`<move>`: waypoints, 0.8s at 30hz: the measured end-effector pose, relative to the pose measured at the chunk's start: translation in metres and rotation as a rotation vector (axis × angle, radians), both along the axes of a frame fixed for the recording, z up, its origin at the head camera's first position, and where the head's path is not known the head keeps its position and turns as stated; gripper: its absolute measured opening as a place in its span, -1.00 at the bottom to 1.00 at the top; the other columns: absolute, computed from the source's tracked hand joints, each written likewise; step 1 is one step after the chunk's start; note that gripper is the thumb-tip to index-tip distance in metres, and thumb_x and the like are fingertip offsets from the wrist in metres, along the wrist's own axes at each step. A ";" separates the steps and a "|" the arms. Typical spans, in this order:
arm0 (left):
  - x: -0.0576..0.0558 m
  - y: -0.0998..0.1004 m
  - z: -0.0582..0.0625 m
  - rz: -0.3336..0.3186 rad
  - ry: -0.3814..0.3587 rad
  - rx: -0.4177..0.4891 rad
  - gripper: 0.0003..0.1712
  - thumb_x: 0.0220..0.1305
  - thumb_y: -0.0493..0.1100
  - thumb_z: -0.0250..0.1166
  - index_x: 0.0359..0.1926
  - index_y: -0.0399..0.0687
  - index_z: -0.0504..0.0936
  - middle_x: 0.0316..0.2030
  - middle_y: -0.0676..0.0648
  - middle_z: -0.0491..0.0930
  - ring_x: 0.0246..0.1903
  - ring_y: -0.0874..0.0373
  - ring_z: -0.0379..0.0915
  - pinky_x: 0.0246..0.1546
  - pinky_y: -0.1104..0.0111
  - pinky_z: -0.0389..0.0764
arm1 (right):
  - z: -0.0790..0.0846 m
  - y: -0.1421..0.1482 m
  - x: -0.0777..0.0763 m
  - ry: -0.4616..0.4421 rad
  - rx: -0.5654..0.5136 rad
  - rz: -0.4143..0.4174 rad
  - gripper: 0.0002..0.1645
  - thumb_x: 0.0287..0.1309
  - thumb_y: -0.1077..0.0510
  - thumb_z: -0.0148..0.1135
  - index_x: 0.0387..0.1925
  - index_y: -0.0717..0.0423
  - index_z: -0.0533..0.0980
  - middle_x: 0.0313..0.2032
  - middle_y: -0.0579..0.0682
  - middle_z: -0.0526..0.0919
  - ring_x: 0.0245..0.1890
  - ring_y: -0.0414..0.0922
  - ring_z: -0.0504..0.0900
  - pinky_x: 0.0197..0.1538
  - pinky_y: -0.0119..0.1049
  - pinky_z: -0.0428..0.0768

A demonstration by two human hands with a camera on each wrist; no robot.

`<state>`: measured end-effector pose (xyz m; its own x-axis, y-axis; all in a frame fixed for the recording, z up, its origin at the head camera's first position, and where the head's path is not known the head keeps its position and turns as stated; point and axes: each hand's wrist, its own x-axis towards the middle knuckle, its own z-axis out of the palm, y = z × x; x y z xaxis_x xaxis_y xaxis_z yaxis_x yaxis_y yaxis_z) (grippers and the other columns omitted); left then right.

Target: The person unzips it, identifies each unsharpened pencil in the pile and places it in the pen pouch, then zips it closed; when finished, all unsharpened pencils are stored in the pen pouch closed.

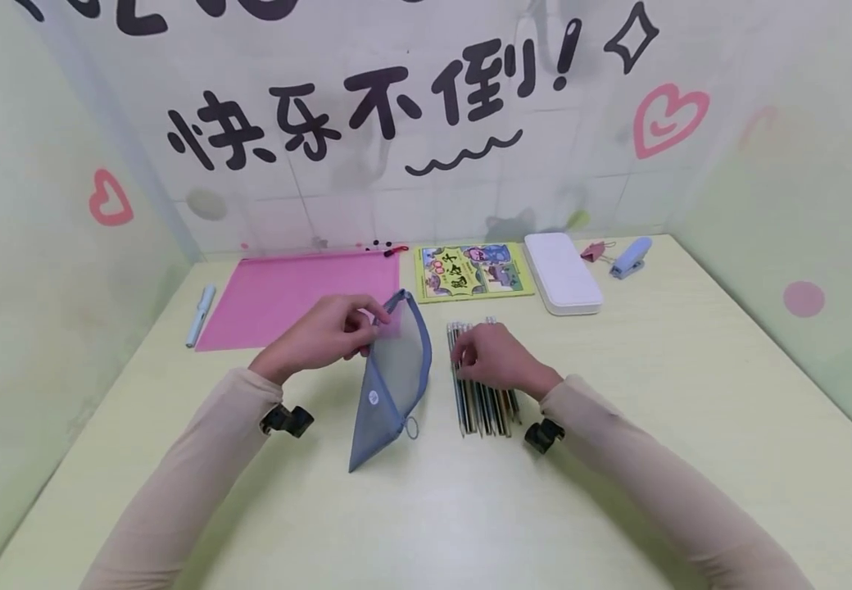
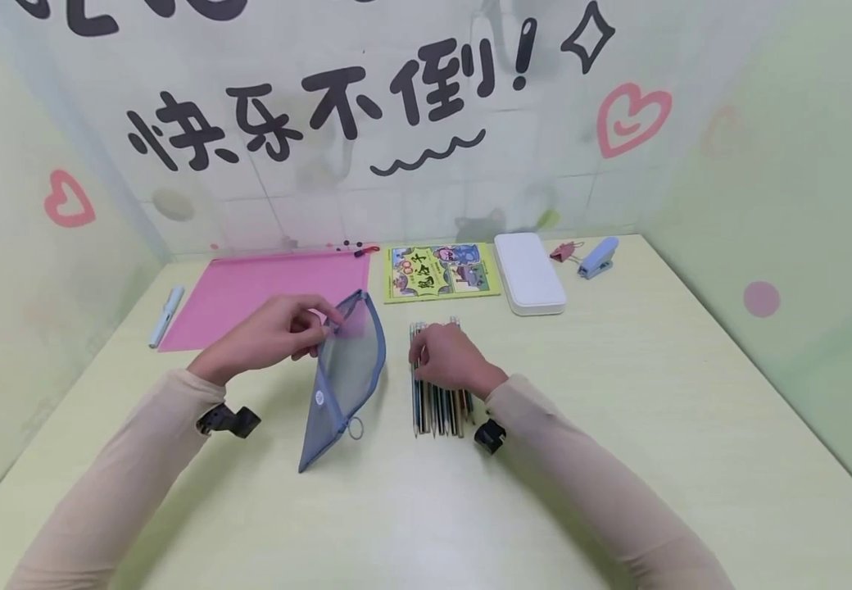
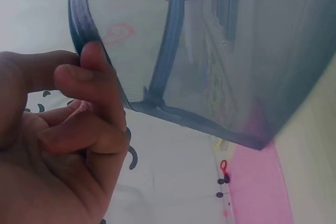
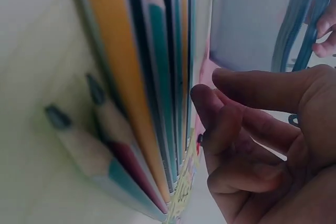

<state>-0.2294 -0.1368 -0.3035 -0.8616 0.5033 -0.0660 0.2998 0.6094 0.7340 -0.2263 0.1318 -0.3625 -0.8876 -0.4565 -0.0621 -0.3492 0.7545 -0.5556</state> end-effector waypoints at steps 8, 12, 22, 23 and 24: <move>0.002 0.000 -0.009 0.034 0.047 0.028 -0.74 0.39 -0.31 0.12 0.04 -0.14 0.60 -0.56 -0.05 0.52 -0.57 0.12 0.43 -0.53 0.38 0.50 | -0.003 -0.008 -0.004 0.012 0.125 0.004 -0.93 0.00 0.26 0.46 -0.42 0.08 0.69 -0.41 -0.04 0.74 -0.44 -0.20 0.63 -0.28 -0.35 0.62; 0.003 0.001 -0.010 0.043 0.068 0.026 -0.74 0.39 -0.31 0.13 0.04 -0.15 0.60 -0.58 -0.04 0.50 -0.58 0.13 0.43 -0.52 0.38 0.52 | -0.001 -0.015 -0.005 0.007 0.156 -0.008 -0.92 -0.02 0.25 0.44 -0.43 0.05 0.68 -0.41 -0.05 0.73 -0.46 -0.19 0.62 -0.32 -0.37 0.58; 0.004 0.000 -0.011 0.049 0.056 0.029 -0.77 0.41 -0.25 0.15 0.03 -0.14 0.61 -0.57 -0.05 0.55 -0.61 0.15 0.39 -0.55 0.40 0.50 | -0.002 -0.028 -0.008 0.001 0.244 -0.053 -0.89 -0.09 0.22 0.45 -0.46 -0.02 0.65 -0.35 -0.04 0.68 -0.38 -0.11 0.54 -0.35 -0.36 0.47; 0.004 0.000 -0.011 0.047 0.056 0.028 -0.77 0.41 -0.25 0.15 0.03 -0.14 0.61 -0.56 -0.05 0.55 -0.61 0.15 0.39 -0.55 0.40 0.49 | -0.001 -0.029 -0.008 -0.007 0.252 -0.060 -0.88 -0.09 0.21 0.47 -0.45 -0.02 0.66 -0.32 -0.04 0.68 -0.36 -0.11 0.54 -0.33 -0.35 0.47; 0.004 0.000 -0.012 0.046 0.057 0.026 -0.77 0.41 -0.25 0.15 0.03 -0.14 0.61 -0.56 -0.05 0.56 -0.61 0.14 0.40 -0.56 0.40 0.49 | -0.001 -0.030 -0.008 -0.016 0.259 -0.067 -0.86 -0.08 0.20 0.48 -0.42 -0.01 0.66 -0.30 -0.04 0.68 -0.34 -0.10 0.54 -0.32 -0.34 0.48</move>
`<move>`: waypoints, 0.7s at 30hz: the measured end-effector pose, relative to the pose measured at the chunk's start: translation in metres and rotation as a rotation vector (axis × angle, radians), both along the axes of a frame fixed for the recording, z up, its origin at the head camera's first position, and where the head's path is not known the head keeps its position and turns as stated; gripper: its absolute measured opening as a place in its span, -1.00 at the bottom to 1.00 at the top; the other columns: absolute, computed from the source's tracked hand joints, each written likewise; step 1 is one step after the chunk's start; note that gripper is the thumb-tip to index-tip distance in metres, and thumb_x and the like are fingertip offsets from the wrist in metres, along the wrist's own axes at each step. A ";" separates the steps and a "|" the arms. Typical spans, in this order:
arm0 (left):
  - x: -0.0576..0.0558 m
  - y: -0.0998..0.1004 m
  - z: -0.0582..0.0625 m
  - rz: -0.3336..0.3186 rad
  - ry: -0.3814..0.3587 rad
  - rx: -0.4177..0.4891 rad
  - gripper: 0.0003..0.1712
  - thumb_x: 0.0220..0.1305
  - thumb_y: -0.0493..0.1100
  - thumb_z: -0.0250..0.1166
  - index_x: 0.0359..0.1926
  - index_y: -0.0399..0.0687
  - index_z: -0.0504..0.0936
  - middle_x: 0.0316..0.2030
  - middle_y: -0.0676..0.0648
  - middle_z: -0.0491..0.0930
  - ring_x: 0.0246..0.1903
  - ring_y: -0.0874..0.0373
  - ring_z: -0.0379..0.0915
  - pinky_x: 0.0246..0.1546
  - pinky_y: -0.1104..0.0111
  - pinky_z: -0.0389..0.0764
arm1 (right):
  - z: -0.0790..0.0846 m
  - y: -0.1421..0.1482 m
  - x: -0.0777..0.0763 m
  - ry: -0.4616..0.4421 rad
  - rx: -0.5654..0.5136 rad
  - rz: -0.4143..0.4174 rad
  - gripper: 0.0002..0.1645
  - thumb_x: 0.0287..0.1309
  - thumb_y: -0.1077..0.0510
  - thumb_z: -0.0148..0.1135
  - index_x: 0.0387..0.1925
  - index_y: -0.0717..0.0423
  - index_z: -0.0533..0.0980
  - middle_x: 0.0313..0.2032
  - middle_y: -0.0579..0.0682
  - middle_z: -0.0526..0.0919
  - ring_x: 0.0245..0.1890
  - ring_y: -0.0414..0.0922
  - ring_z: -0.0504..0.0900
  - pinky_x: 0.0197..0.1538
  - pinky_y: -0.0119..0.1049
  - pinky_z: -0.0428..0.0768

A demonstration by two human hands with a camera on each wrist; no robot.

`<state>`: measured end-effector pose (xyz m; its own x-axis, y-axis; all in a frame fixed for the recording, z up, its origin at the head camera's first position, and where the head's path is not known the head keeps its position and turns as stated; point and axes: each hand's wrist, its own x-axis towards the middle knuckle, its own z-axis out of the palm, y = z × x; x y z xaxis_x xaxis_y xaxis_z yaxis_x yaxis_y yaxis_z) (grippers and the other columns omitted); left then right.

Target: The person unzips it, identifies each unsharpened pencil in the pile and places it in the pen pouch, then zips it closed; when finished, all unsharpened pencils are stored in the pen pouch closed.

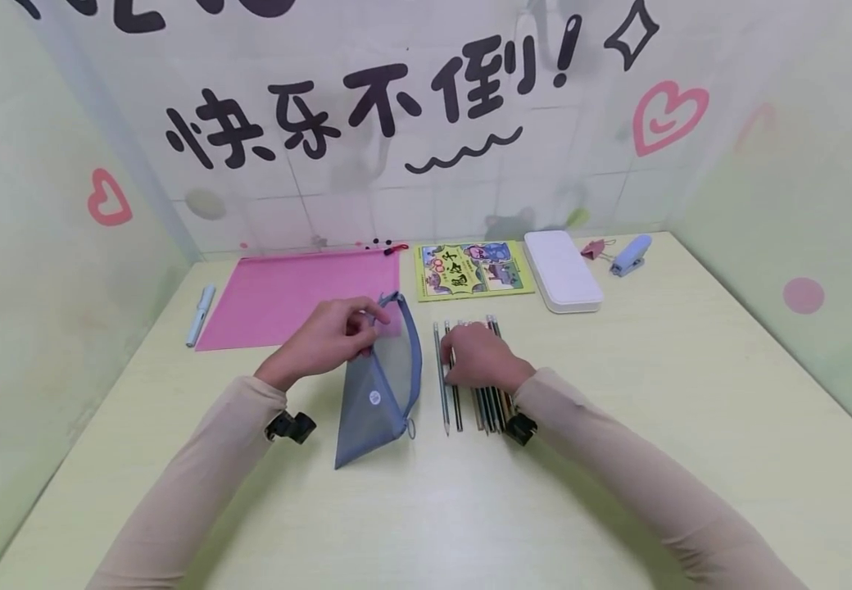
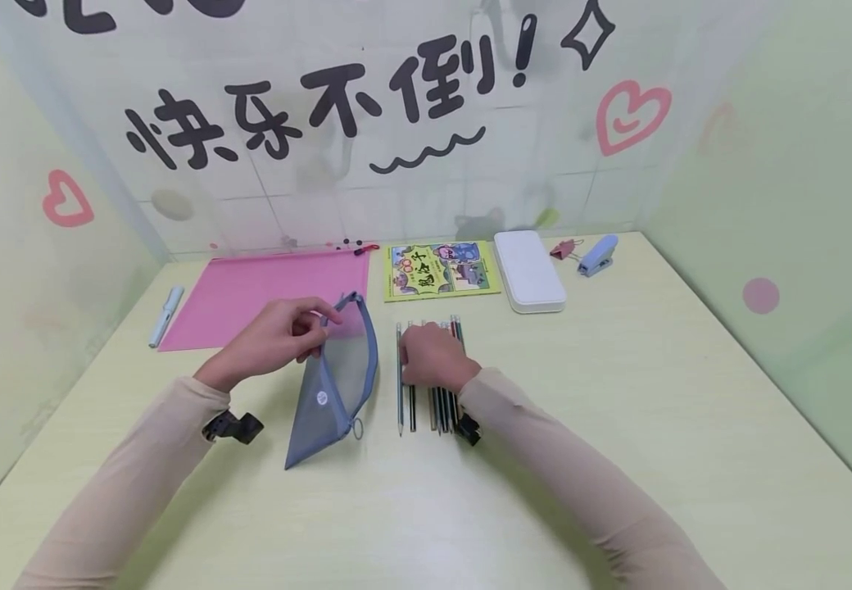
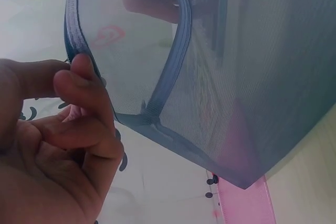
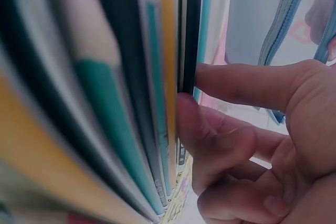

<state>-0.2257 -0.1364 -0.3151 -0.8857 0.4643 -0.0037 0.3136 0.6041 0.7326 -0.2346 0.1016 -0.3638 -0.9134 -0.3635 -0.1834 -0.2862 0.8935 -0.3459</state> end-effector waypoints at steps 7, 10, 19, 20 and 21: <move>0.000 0.000 -0.001 0.000 -0.005 -0.006 -0.74 0.39 -0.30 0.13 0.03 -0.14 0.61 -0.54 -0.07 0.58 -0.60 0.14 0.43 -0.57 0.39 0.50 | 0.002 -0.005 -0.001 -0.017 0.010 -0.010 -0.79 -0.09 0.24 0.47 -0.31 0.10 0.68 -0.29 0.00 0.71 -0.36 -0.10 0.59 -0.30 -0.33 0.57; 0.000 0.000 -0.001 -0.002 -0.005 -0.006 -0.73 0.38 -0.31 0.12 0.04 -0.14 0.61 -0.53 -0.07 0.58 -0.59 0.14 0.44 -0.56 0.38 0.51 | 0.002 -0.006 -0.001 -0.020 -0.005 -0.027 -0.83 -0.11 0.31 0.41 -0.36 0.12 0.66 -0.34 -0.02 0.67 -0.42 -0.13 0.55 -0.38 -0.36 0.53; 0.001 -0.001 -0.003 -0.011 0.003 -0.001 -0.74 0.40 -0.29 0.12 0.04 -0.16 0.61 -0.55 -0.06 0.57 -0.61 0.13 0.43 -0.55 0.38 0.52 | 0.001 -0.004 0.002 -0.072 -0.119 -0.072 -0.83 -0.18 0.33 0.32 -0.62 0.05 0.50 -0.60 -0.10 0.44 -0.62 -0.20 0.36 -0.55 -0.41 0.30; 0.001 -0.001 -0.003 -0.013 0.005 -0.001 -0.74 0.40 -0.29 0.12 0.04 -0.16 0.61 -0.55 -0.06 0.58 -0.61 0.13 0.43 -0.55 0.38 0.52 | 0.001 -0.002 0.002 -0.083 -0.144 -0.087 -0.86 -0.18 0.32 0.34 -0.57 0.07 0.54 -0.55 -0.08 0.48 -0.61 -0.20 0.39 -0.53 -0.41 0.34; 0.001 0.000 -0.003 -0.014 0.006 -0.001 -0.75 0.40 -0.28 0.12 0.04 -0.16 0.61 -0.55 -0.06 0.58 -0.61 0.13 0.43 -0.54 0.38 0.52 | 0.003 0.000 0.003 -0.094 -0.173 -0.100 -0.87 -0.18 0.32 0.36 -0.51 0.09 0.58 -0.51 -0.06 0.51 -0.59 -0.19 0.41 -0.52 -0.40 0.36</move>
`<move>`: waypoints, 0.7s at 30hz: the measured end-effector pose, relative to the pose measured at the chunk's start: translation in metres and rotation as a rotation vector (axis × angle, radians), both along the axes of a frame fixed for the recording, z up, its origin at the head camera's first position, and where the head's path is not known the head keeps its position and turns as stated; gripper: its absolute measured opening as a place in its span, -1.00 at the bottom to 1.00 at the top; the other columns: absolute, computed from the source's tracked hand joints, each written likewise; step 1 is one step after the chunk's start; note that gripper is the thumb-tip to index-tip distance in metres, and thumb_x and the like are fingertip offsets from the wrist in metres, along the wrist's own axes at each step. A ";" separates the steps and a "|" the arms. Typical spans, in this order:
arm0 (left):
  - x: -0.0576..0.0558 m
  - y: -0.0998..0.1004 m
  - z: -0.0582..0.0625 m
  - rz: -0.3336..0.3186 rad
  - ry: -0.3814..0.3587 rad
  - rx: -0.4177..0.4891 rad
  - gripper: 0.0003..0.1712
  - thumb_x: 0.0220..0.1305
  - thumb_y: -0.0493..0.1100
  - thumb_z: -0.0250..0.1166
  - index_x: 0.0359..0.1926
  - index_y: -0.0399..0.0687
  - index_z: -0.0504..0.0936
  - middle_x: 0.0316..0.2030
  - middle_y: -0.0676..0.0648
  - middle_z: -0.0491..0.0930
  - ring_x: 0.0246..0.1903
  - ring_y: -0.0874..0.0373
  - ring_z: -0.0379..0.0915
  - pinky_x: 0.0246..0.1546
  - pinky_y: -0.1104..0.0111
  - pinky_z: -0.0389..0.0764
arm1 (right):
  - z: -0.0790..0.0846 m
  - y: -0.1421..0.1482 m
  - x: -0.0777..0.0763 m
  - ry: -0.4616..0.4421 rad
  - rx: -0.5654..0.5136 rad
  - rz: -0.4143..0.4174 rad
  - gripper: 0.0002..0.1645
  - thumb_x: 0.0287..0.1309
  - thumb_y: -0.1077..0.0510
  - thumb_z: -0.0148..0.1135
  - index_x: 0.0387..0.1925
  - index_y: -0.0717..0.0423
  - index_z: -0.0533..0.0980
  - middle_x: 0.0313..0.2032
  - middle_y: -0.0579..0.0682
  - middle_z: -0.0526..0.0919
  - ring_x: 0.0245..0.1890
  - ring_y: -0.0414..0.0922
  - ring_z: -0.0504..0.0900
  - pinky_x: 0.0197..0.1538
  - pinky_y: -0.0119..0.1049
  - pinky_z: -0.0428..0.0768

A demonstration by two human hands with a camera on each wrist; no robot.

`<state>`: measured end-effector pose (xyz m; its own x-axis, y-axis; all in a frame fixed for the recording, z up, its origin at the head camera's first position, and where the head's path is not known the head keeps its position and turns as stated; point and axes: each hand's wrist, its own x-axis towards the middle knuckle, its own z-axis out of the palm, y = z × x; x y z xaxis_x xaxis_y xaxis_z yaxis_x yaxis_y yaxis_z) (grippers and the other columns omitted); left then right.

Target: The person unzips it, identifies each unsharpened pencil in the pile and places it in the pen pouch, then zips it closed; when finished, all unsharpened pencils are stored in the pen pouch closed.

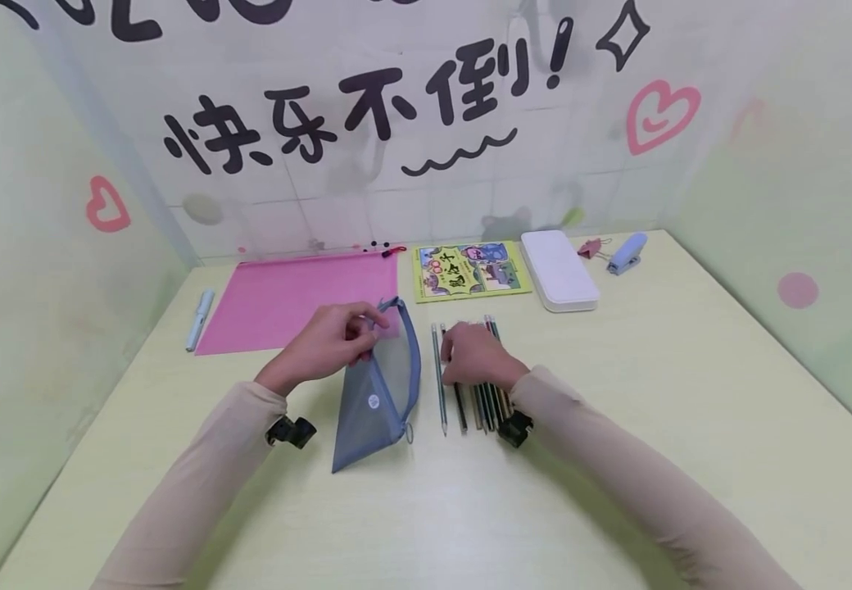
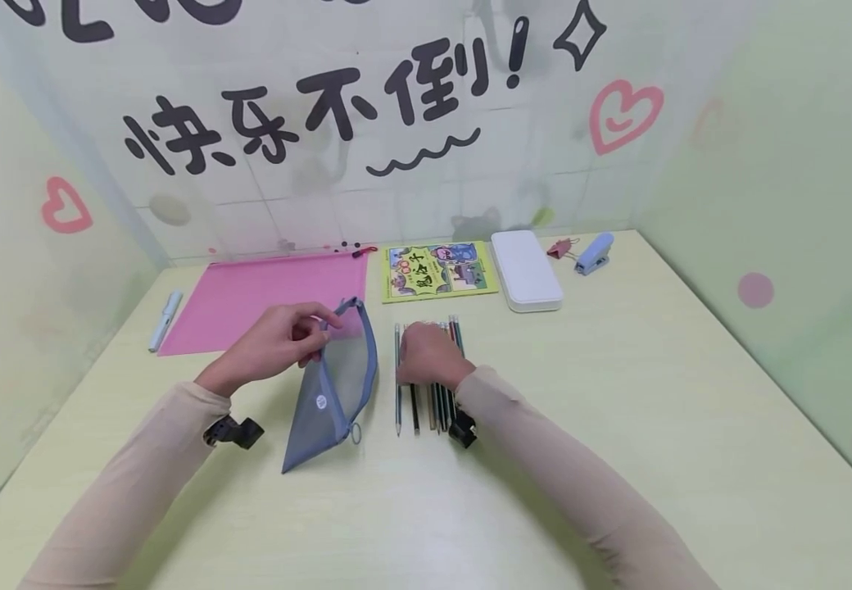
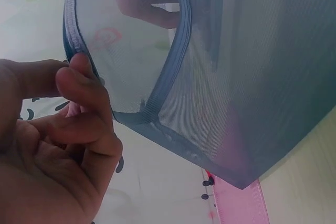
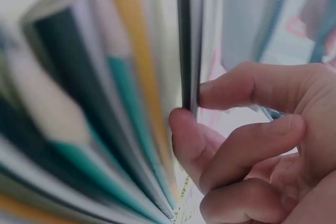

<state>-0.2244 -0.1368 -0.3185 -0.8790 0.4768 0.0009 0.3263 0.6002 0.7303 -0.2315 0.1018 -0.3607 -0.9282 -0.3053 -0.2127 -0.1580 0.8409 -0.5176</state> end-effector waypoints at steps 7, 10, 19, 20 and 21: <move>0.001 0.003 -0.001 0.011 -0.002 0.015 -0.74 0.39 -0.29 0.13 0.04 -0.13 0.61 -0.55 -0.06 0.59 -0.60 0.12 0.46 -0.55 0.36 0.53 | 0.017 0.012 0.006 -0.023 -0.272 -0.036 -0.65 -0.06 0.25 0.41 -0.13 0.07 0.67 -0.50 0.00 0.70 -0.57 -0.12 0.52 -0.48 -0.36 0.44; 0.002 0.005 -0.001 0.007 0.001 0.027 -0.75 0.39 -0.27 0.13 0.03 -0.13 0.61 -0.55 -0.05 0.61 -0.59 0.12 0.49 -0.51 0.32 0.58 | 0.022 0.010 0.010 -0.005 -0.411 -0.073 -0.65 0.00 0.24 0.41 -0.09 0.05 0.65 -0.51 0.00 0.74 -0.50 -0.04 0.60 -0.47 -0.34 0.45; 0.004 0.009 -0.005 0.008 0.005 0.058 -0.74 0.41 -0.24 0.16 0.06 -0.18 0.59 -0.51 -0.07 0.63 -0.53 0.11 0.56 -0.38 0.10 0.69 | 0.017 -0.016 0.018 0.067 -0.646 -0.214 -0.68 0.11 0.19 0.38 -0.05 -0.02 0.64 -0.37 0.03 0.79 -0.33 0.04 0.70 -0.36 -0.35 0.53; 0.004 0.010 -0.006 0.013 0.009 0.058 -0.75 0.41 -0.24 0.16 0.06 -0.16 0.59 -0.51 -0.07 0.63 -0.53 0.11 0.56 -0.39 0.14 0.68 | 0.015 -0.018 0.020 0.076 -0.649 -0.209 -0.69 0.11 0.19 0.38 -0.06 -0.03 0.65 -0.38 0.03 0.79 -0.34 0.00 0.70 -0.36 -0.35 0.53; 0.004 0.010 -0.006 0.020 0.014 0.060 -0.75 0.41 -0.24 0.16 0.05 -0.15 0.58 -0.51 -0.06 0.63 -0.53 0.12 0.56 -0.40 0.17 0.68 | 0.014 -0.020 0.022 0.079 -0.652 -0.197 -0.70 0.11 0.20 0.38 -0.08 -0.03 0.65 -0.38 0.03 0.79 -0.37 -0.04 0.70 -0.37 -0.35 0.52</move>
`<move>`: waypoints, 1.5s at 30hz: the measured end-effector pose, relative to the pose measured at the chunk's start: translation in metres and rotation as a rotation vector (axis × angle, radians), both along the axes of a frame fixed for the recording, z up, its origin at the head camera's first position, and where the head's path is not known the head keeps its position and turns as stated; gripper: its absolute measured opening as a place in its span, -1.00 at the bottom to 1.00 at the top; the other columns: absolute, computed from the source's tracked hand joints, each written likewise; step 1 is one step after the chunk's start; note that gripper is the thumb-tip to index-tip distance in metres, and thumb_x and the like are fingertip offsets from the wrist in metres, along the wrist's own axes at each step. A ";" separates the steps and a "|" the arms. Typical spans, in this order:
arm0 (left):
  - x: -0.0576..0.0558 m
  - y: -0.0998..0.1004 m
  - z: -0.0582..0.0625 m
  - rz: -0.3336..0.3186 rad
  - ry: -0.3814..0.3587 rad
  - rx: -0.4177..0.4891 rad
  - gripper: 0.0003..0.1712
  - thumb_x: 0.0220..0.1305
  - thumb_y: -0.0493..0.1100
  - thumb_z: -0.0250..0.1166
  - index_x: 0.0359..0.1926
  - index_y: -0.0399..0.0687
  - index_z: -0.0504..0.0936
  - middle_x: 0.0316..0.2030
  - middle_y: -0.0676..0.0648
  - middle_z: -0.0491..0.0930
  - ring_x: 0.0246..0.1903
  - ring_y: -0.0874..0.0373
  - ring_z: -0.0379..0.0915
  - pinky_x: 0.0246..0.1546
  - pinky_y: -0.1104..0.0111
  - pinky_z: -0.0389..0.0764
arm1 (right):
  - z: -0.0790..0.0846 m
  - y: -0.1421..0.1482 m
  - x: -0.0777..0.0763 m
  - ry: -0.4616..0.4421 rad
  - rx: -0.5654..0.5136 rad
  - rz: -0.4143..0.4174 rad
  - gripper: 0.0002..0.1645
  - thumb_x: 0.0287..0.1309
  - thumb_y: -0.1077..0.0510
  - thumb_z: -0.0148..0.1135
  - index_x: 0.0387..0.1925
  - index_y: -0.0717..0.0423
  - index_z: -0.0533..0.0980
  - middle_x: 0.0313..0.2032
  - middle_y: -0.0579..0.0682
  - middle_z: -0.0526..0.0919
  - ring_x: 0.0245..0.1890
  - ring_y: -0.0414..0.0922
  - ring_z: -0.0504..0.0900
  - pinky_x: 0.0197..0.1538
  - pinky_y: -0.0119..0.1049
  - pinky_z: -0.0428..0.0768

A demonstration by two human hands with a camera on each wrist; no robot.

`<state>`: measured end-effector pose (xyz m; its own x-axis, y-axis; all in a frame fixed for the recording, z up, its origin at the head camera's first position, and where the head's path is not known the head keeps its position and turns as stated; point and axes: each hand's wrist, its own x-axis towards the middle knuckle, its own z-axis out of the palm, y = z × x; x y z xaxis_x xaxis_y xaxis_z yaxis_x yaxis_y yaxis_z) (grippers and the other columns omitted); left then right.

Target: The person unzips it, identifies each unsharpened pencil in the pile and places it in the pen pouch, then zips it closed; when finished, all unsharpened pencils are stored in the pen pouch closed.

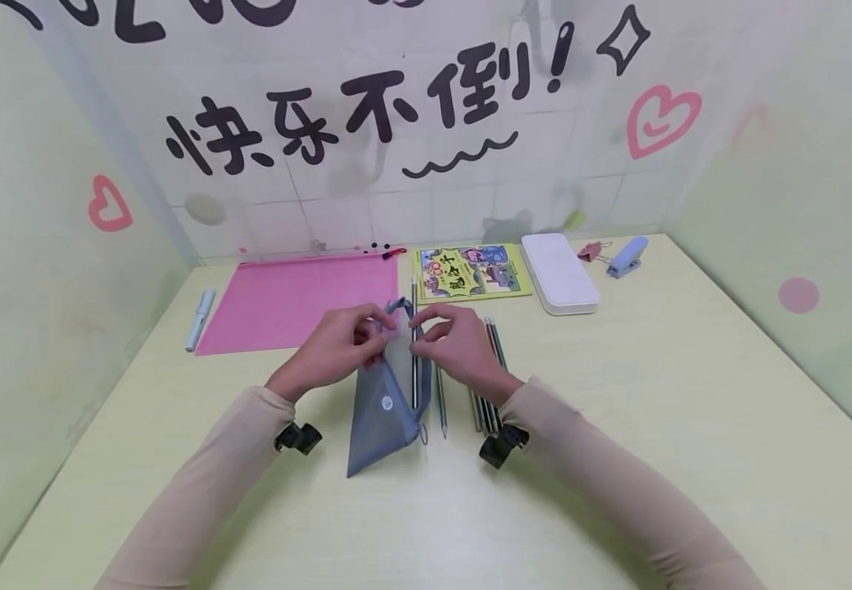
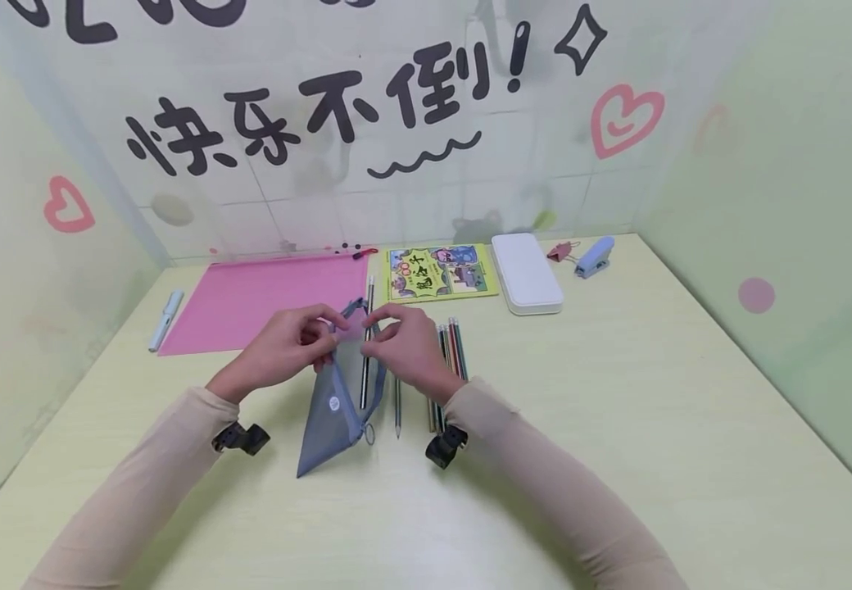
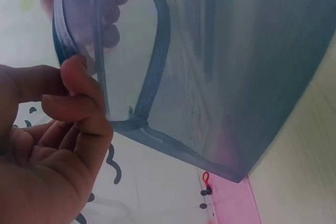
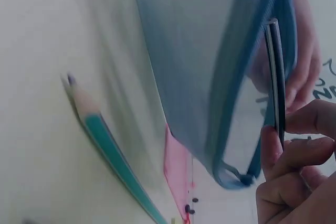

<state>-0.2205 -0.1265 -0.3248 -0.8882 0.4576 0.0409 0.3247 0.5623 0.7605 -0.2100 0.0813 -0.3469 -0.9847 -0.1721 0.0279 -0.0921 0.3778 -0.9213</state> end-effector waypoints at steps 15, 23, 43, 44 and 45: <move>0.005 0.002 -0.006 0.025 0.129 0.057 -0.81 0.45 -0.25 0.16 0.00 -0.21 0.56 -0.52 -0.05 0.64 -0.55 0.13 0.58 -0.46 0.37 0.62 | 0.006 -0.013 0.012 -0.012 0.162 0.162 -0.71 0.15 0.21 0.37 -0.06 0.02 0.67 -0.39 -0.02 0.78 -0.36 -0.06 0.75 -0.40 -0.38 0.58; 0.003 -0.002 -0.006 0.062 0.110 0.043 -0.82 0.43 -0.26 0.14 -0.01 -0.17 0.57 -0.52 -0.06 0.63 -0.55 0.10 0.58 -0.46 0.34 0.64 | 0.009 0.013 0.005 0.110 0.215 0.126 -0.70 0.14 0.14 0.39 -0.06 0.09 0.68 -0.34 0.02 0.80 -0.31 -0.01 0.77 -0.33 -0.33 0.64; 0.002 -0.002 -0.005 0.067 0.108 0.068 -0.83 0.41 -0.27 0.16 -0.03 -0.16 0.58 -0.50 -0.08 0.66 -0.57 0.11 0.57 -0.49 0.34 0.64 | -0.013 0.062 -0.019 0.030 0.600 0.209 -0.87 0.01 0.26 0.44 -0.32 0.09 0.68 -0.43 -0.01 0.67 -0.45 -0.17 0.56 -0.34 -0.38 0.49; 0.002 -0.002 -0.005 0.068 0.107 0.068 -0.83 0.41 -0.26 0.16 -0.03 -0.16 0.58 -0.50 -0.07 0.66 -0.57 0.11 0.57 -0.49 0.34 0.64 | -0.014 0.061 -0.019 0.030 0.610 0.219 -0.87 0.00 0.26 0.45 -0.33 0.09 0.68 -0.44 -0.02 0.66 -0.45 -0.17 0.55 -0.33 -0.38 0.49; 0.002 -0.002 -0.006 0.068 0.106 0.068 -0.83 0.42 -0.26 0.16 -0.03 -0.15 0.58 -0.51 -0.08 0.66 -0.57 0.10 0.57 -0.50 0.34 0.63 | -0.014 0.060 -0.019 0.032 0.619 0.229 -0.87 -0.01 0.26 0.45 -0.34 0.09 0.68 -0.44 -0.02 0.66 -0.45 -0.16 0.55 -0.33 -0.37 0.49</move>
<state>-0.2185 -0.1282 -0.3305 -0.9063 0.3890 0.1653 0.3682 0.5344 0.7608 -0.2290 0.1409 -0.3608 -0.9218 -0.3703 -0.1149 -0.2566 0.8047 -0.5354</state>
